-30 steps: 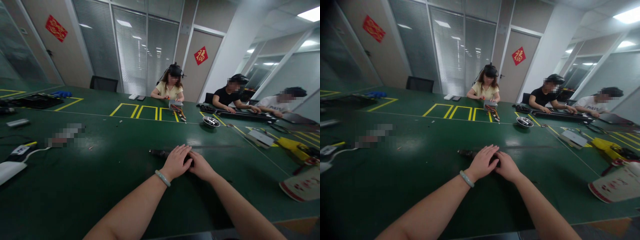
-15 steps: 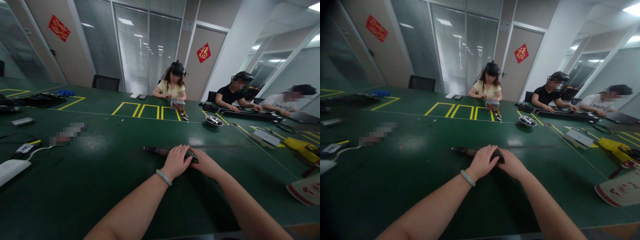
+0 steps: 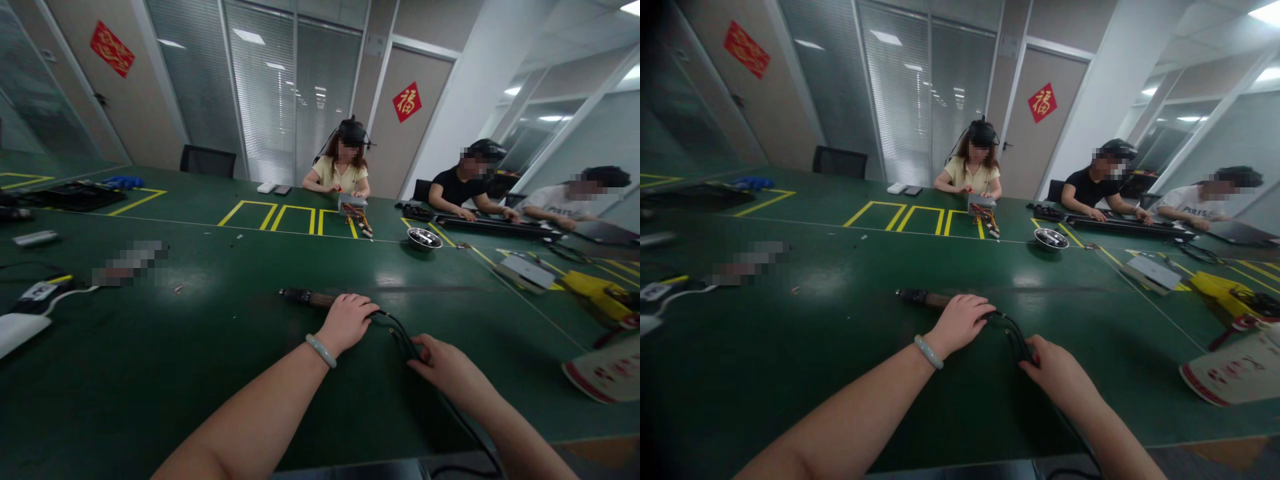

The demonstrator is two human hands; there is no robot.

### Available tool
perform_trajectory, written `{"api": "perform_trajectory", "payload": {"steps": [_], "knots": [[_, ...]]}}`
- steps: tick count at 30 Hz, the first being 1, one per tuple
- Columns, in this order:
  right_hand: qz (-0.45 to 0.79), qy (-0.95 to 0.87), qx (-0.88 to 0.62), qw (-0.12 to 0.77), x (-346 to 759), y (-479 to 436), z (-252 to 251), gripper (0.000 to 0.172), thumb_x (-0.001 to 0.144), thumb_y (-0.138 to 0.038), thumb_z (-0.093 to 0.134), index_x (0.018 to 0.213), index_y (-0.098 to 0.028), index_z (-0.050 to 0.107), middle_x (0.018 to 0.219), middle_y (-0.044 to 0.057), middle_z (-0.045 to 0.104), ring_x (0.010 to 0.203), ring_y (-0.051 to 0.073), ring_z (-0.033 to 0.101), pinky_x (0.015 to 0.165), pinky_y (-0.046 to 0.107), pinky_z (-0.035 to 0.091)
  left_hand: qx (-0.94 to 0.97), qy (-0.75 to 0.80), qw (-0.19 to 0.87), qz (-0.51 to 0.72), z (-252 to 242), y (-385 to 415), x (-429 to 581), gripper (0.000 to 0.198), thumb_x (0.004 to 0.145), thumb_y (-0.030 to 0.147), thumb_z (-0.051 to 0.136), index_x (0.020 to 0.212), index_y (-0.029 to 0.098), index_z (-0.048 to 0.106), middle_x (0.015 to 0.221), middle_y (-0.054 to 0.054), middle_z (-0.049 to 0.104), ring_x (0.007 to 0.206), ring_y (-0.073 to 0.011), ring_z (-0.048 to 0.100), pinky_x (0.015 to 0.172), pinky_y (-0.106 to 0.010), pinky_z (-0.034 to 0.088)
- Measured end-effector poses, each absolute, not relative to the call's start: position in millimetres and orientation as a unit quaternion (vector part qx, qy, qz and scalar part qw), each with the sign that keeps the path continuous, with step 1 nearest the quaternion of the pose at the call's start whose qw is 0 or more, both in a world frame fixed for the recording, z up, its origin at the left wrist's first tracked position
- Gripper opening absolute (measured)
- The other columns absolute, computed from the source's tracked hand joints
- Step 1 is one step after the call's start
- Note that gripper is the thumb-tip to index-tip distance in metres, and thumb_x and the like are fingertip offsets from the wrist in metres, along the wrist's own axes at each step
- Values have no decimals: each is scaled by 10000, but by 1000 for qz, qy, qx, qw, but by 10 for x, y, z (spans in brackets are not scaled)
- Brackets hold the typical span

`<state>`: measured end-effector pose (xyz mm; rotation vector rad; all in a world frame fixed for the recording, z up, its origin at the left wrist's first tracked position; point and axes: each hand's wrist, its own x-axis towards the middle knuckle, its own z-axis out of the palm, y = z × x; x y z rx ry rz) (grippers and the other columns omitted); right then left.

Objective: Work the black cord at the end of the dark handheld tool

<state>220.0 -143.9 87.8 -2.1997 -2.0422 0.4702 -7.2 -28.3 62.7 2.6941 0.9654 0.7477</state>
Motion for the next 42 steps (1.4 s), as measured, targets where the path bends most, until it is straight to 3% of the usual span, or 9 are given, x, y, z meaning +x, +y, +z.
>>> {"api": "perform_trajectory", "payload": {"steps": [4,11,18,25,29,34,42], "knots": [[139,-678,-719,64,2057,-1389,874,174,846,-369,573,938,-236,640,811,36,685,756,204,643,629,276,409,897,342,95,262,634,-280,-76,316,902,223,528,1199,304,600,1205,0,625,1141,-203,532,993,-382,382],[100,-713,-693,38,1882,-1238,928,83,766,-278,640,761,-214,693,918,64,643,788,195,623,714,297,429,889,351,100,276,613,-244,-80,294,879,211,545,1151,290,623,1222,2,626,1145,-204,535,1000,-389,374],[351,-667,-650,96,1928,-885,879,199,799,-376,634,856,-205,721,774,14,698,629,150,612,582,252,433,888,353,101,277,598,-208,-62,270,877,232,567,1135,285,627,1214,-3,634,1139,-205,544,995,-398,373],[439,-637,-589,233,1866,-509,816,373,805,-521,617,825,-151,664,627,-18,597,541,92,499,528,205,377,889,354,99,274,581,-171,-44,226,874,252,596,1097,272,622,1175,7,649,1110,-198,559,968,-383,377],[399,-627,-612,269,1945,-437,668,381,786,-528,629,856,-155,668,660,-13,622,544,99,506,535,218,383,889,360,101,263,587,-166,-39,252,872,286,611,1123,268,607,1171,2,647,1105,-199,560,964,-376,383],[320,-606,-671,283,2153,-466,546,312,801,-463,624,895,-174,693,800,27,705,682,156,623,621,250,453,887,364,108,262,580,-160,-39,238,885,313,599,1119,271,611,1164,-6,647,1102,-213,558,973,-393,378],[261,-631,-694,227,2090,-529,577,208,796,-384,618,856,-203,703,774,25,716,674,173,644,602,256,440,890,361,103,259,578,-170,-12,203,895,337,601,1090,286,626,1197,6,631,1121,-222,539,985,-412,359]]}}
